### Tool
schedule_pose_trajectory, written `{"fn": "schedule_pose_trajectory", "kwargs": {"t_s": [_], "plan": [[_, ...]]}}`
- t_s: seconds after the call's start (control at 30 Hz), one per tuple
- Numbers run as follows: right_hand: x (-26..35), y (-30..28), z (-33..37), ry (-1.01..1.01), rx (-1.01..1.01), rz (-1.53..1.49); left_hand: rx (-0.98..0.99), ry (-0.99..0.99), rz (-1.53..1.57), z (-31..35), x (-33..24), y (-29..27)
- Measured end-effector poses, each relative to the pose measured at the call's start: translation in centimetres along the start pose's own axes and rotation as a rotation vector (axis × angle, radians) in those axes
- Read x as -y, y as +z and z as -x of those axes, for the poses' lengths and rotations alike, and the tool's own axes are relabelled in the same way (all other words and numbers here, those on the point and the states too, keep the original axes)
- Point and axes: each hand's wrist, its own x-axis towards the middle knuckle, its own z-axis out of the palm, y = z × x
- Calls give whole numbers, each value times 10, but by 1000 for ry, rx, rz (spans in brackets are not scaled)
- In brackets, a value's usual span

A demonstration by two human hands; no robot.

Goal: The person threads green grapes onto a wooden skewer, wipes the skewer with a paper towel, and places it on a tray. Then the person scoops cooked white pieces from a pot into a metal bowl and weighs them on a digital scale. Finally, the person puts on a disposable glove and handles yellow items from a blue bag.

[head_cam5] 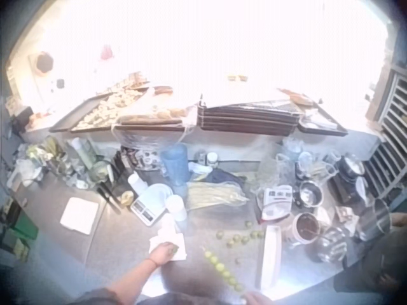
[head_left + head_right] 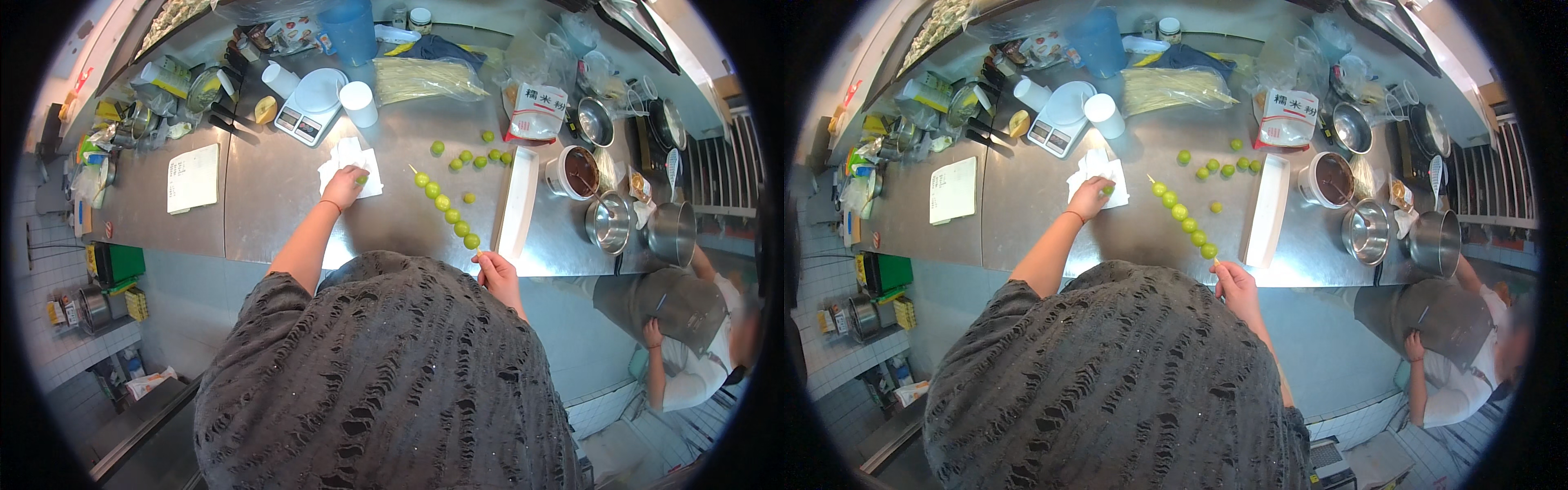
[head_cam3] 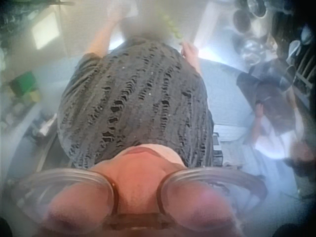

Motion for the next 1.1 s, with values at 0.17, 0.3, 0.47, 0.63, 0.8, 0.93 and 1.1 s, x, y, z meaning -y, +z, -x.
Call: {"fn": "schedule_pose_trajectory", "kwargs": {"t_s": [0.17, 0.3, 0.47, 0.63, 0.8, 0.93, 1.1], "plan": [[13, 2, 6, 49, -3, 2, -113, -336, 435, -18, -24, -6], [26, 4, 6, 14, 21, 14, -107, -613, 1590, -32, -65, -32], [30, 11, 0, -47, 67, 31, -8, -559, 2069, -35, -113, -53], [31, 14, 0, -51, 69, 6, 43, -541, 2084, -34, -134, -51], [32, 12, 3, -70, 48, -9, 82, -512, 2070, -33, -138, -49], [32, 12, 5, -72, 42, -19, 81, -491, 2033, -33, -141, -50], [31, 11, 8, -61, 21, 16, 65, -464, 1963, -32, -145, -51]]}}
